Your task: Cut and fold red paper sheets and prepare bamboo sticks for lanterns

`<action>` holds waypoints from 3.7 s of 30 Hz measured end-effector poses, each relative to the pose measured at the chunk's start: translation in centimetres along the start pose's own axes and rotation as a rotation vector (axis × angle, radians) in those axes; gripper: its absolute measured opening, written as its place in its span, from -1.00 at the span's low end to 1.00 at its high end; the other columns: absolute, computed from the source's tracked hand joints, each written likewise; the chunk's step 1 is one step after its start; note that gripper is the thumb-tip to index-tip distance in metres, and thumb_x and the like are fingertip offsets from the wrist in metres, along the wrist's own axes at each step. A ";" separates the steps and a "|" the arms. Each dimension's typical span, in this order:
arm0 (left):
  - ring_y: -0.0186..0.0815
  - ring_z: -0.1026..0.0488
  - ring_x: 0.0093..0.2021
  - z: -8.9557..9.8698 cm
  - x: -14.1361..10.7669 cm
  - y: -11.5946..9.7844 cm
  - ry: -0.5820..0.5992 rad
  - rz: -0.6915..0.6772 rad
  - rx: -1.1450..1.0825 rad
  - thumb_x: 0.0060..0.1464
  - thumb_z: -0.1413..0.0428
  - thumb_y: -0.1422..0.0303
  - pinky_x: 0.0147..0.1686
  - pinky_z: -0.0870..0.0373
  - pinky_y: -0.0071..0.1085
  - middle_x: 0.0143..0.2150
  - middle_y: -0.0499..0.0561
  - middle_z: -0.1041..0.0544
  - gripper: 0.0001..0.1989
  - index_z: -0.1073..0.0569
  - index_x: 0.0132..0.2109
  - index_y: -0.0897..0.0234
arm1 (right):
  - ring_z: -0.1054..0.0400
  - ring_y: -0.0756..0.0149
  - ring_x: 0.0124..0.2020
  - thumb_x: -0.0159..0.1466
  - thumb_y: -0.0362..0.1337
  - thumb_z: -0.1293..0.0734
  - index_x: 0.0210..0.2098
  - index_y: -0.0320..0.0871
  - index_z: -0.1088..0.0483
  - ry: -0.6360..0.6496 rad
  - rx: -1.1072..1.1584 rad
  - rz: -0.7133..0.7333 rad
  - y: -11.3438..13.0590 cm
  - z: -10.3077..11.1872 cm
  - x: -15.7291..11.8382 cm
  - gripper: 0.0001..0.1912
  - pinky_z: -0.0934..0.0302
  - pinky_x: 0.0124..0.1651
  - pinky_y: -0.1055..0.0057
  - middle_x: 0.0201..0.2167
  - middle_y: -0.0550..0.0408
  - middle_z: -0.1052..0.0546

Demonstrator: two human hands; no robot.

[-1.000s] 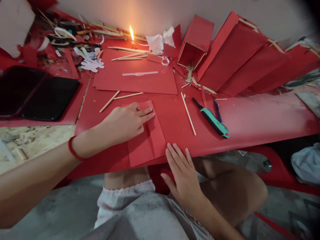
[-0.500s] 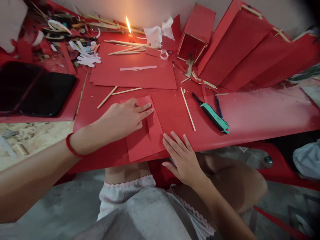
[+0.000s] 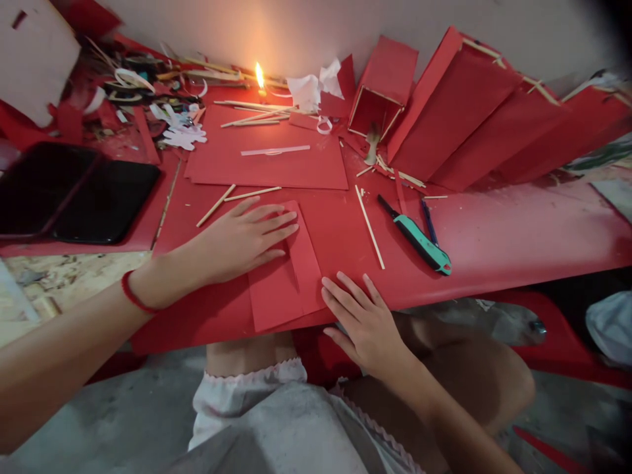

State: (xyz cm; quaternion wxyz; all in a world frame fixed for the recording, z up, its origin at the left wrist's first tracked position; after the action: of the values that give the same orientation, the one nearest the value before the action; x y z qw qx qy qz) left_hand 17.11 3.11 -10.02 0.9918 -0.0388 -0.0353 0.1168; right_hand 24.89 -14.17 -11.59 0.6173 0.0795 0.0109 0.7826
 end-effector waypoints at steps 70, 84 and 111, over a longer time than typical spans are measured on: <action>-0.02 -0.01 0.51 0.8 1.6 -0.6 -0.005 -0.045 -0.005 0.37 0.24 -0.11 0.49 0.42 0.04 0.47 0.04 -0.23 -0.29 -0.16 0.45 0.19 | -0.10 0.12 0.42 0.38 -0.33 -0.19 0.31 -0.32 -0.29 -0.077 -0.026 0.042 1.0 1.2 0.8 -0.48 0.15 0.51 -0.03 0.38 -0.05 -0.33; -0.26 0.04 0.53 -2.0 0.7 -1.7 0.217 -0.197 -0.137 0.43 0.23 0.03 0.48 0.23 -0.18 0.52 -0.03 -0.08 -0.39 0.09 0.51 0.00 | -0.18 0.09 0.36 0.38 -0.32 -0.20 0.31 -0.33 -0.29 -0.100 0.018 0.036 0.9 1.3 0.7 -0.47 0.07 0.47 -0.02 0.35 -0.07 -0.37; -0.08 0.12 0.55 -1.5 0.8 2.1 0.084 0.025 0.030 0.33 0.23 -0.14 0.47 0.34 -0.03 0.55 0.07 -0.01 -0.21 0.09 0.52 0.18 | -0.18 0.13 0.38 0.39 -0.36 -0.17 0.32 -0.33 -0.29 -0.110 0.037 0.050 0.9 1.3 0.6 -0.48 0.07 0.49 0.00 0.34 -0.12 -0.38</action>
State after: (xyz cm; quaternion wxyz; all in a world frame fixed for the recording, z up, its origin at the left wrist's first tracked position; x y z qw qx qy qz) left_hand 17.51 5.23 -11.67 0.9913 -0.0291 0.0089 0.1278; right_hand 24.02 -13.90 -10.15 0.5957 0.1341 -0.0107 0.7919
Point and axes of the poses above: each hand's wrist, its own x-axis towards the middle knuckle, its own z-axis out of the back of the hand, y = z × x, the point moved 10 cm from there along x, towards the middle knuckle
